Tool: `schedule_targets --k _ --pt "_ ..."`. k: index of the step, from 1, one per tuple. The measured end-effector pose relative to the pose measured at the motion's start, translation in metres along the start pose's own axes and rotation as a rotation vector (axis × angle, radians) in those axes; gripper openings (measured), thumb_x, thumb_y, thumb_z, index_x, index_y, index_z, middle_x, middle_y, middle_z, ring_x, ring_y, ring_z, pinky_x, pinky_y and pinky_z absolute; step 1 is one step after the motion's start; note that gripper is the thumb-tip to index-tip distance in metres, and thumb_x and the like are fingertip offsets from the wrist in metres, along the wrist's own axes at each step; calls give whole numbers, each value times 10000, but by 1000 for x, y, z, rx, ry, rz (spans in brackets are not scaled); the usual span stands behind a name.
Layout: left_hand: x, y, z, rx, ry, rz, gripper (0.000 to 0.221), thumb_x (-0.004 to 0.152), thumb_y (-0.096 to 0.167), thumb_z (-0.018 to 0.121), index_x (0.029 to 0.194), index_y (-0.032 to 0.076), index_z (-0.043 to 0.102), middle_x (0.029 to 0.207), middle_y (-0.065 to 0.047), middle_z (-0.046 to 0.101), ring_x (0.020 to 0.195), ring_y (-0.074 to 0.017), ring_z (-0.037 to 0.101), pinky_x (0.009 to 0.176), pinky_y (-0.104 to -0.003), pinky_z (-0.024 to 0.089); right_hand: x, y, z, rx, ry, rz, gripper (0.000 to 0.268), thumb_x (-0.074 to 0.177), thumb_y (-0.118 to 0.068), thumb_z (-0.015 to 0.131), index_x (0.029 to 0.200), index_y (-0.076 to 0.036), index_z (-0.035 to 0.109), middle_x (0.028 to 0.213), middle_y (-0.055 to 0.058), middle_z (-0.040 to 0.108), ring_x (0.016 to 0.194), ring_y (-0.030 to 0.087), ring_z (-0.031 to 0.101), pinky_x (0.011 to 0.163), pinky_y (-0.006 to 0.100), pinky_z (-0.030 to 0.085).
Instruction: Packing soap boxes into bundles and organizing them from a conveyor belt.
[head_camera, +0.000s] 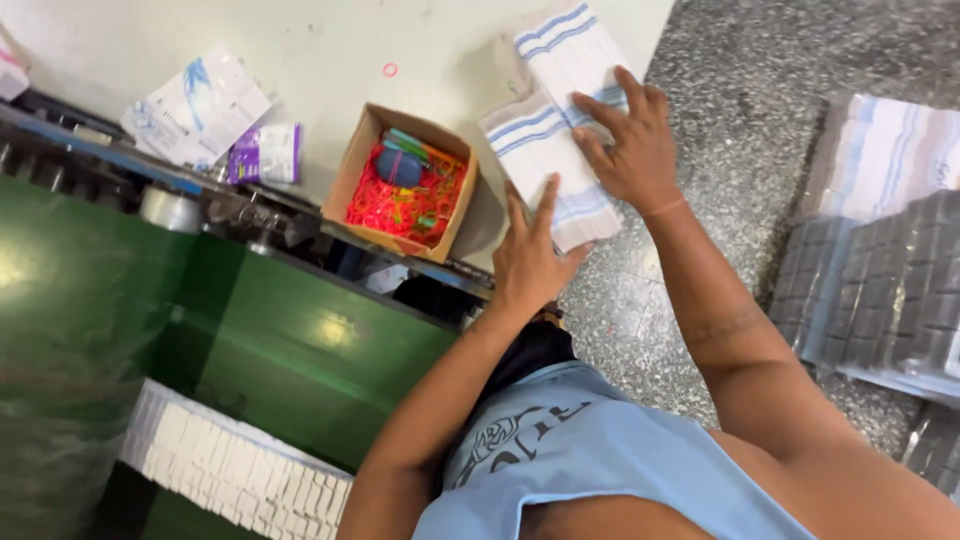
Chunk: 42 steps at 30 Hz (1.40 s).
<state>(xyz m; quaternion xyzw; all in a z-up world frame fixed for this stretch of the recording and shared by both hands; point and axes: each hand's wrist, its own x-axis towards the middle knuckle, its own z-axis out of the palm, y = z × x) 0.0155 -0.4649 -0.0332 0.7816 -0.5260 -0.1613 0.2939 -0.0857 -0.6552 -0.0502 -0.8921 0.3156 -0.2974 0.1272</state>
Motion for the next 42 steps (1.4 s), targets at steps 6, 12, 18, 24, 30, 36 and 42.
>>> schedule_targets --k 6,12,18,24,30,36,42 --pt "-13 -18 5 -94 -14 -30 1071 843 392 817 1664 220 151 1509 -344 381 1218 -551 592 911 -560 553 20 44 31 -190 134 -21 335 995 -238 770 1327 -283 762 1511 251 484 1257 471 475 1065 520 451" --pt "-6 -15 5 -121 59 65 1080 825 310 826 1633 176 122 1536 -429 248 1259 -592 526 893 -542 562 11 39 19 -61 83 -109 239 1036 -230 791 1274 -205 786 1493 234 501 1200 404 500 1000 455 492" --pt "4 -15 2 -122 122 112 1066 835 284 842 1635 186 146 1560 -468 164 1264 -600 514 957 -535 566 -21 24 -18 66 -230 -26 288 1018 -399 744 1282 -289 779 1564 92 567 1256 334 521 1024 441 522" --pt "33 -23 15 -39 -33 14 1145 749 304 899 1599 195 139 1540 -505 45 1189 -627 530 878 -532 568 -39 8 -8 2 -185 -153 1043 539 -873 718 1385 -262 694 1639 262 316 1462 534 298 1146 693 293" --pt "141 -66 29 -110 14 -5 1114 832 165 842 1619 267 61 1583 -477 24 1225 -585 548 895 -502 588 34 54 46 57 -41 -121 851 771 -760 866 1456 -289 684 1675 209 325 1473 470 380 1217 593 400" --pt "152 -82 30 -354 137 255 1203 815 87 840 1635 143 -38 1646 -354 115 1536 -506 172 1220 -501 313 85 57 62 67 -63 -72 856 751 -721 882 1454 -283 666 1665 230 307 1464 497 355 1153 566 413" --pt "30 -56 13 -414 -73 175 758 910 257 792 1506 23 387 1455 -232 528 1231 -334 613 1056 -411 509 87 63 74 102 -62 -77 859 779 -646 915 1489 -261 620 1675 283 282 1487 508 320 1203 573 385"
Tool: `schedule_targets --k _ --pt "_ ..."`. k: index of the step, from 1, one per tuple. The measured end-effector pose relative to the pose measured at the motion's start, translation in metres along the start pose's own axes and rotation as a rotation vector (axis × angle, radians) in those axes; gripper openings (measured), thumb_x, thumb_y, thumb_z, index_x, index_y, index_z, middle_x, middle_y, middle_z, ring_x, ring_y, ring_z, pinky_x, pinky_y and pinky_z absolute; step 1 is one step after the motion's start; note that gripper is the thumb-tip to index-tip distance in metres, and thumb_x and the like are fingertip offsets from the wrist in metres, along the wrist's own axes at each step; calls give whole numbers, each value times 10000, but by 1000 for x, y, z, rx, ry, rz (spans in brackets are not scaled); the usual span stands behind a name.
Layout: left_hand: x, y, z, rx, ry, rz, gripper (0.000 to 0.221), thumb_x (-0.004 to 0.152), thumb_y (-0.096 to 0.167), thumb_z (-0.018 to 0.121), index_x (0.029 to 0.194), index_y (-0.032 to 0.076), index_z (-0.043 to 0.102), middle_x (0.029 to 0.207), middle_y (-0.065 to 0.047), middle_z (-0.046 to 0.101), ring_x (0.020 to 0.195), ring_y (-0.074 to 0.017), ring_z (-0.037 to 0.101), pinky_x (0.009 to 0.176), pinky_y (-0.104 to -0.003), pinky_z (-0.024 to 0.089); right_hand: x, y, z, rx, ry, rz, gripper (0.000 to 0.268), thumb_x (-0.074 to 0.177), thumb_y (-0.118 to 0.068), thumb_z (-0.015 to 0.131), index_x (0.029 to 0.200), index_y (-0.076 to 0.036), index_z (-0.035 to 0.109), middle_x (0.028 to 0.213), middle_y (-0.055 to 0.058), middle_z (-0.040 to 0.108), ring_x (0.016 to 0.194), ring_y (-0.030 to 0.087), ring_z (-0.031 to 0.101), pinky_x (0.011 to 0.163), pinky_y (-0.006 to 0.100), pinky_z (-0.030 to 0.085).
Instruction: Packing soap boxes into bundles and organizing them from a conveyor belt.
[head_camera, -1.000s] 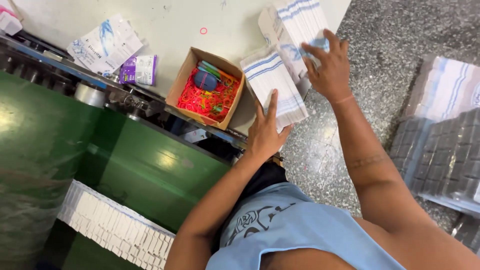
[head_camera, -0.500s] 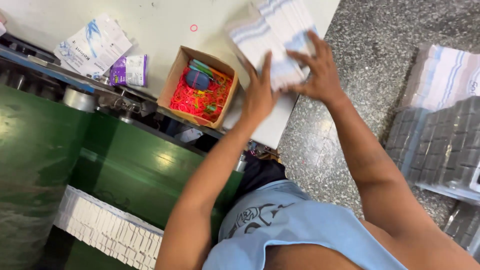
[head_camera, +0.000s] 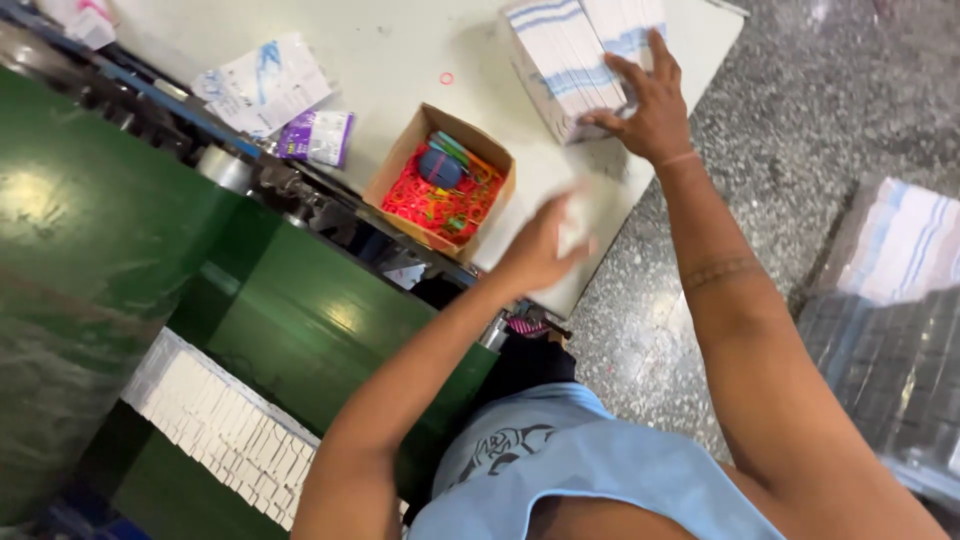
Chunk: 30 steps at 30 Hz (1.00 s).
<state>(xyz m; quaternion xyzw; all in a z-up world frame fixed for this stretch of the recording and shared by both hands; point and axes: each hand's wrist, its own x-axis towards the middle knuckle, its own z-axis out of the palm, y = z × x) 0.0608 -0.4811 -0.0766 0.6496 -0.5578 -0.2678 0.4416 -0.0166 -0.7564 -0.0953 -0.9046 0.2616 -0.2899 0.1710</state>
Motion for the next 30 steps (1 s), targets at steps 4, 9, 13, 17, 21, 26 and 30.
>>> schedule_targets --k 4,9,13,17,21,26,30 --pt "-93 99 -74 32 -281 -49 602 928 281 747 1463 109 528 1276 -186 665 1111 -286 686 928 -404 554 -26 -29 4 -205 116 -152 878 858 -470 922 1593 -177 539 1607 317 292 1524 501 302 1267 641 266" --pt "-211 129 -124 -55 295 -282 415 878 72 736 1288 96 678 1177 -103 746 980 -207 743 864 -327 596 -83 -162 -5 105 340 -83 582 920 -204 803 1406 -3 552 1438 263 493 1374 445 431 1168 579 362" --pt "-324 116 -138 245 840 -464 320 890 80 737 1209 96 724 1108 -94 760 966 -192 738 874 -314 585 -124 -267 -6 393 212 -254 428 864 -113 768 1243 4 608 1285 229 587 1248 419 540 1089 513 430" --pt "-417 141 -124 427 1111 -925 379 897 238 731 1245 95 690 1112 -116 757 955 -231 737 841 -353 586 -166 -340 6 872 -203 -527 331 855 -45 745 1167 -35 633 1175 160 651 1124 330 659 983 422 541" --pt "-473 154 -76 335 924 -1498 772 830 506 743 1444 118 482 1178 -159 700 973 -285 730 806 -420 580 -195 -390 17 1068 -909 -504 506 865 -112 766 1335 -39 594 1276 155 635 1098 278 685 928 367 584" --pt "-463 152 -39 -140 1002 -1395 1018 782 453 794 1583 162 237 1162 -161 740 1033 -263 740 875 -387 580 -211 -439 25 878 -1247 -579 846 832 -253 792 1530 -73 349 1517 212 397 1275 330 572 899 391 561" --pt "-453 123 -61 -586 1311 -1003 1054 750 212 835 1592 146 205 1174 -184 739 1039 -254 747 872 -388 601 -227 -461 64 794 -991 -776 956 873 -363 768 1610 -70 234 1653 311 176 1483 496 345 1132 539 421"
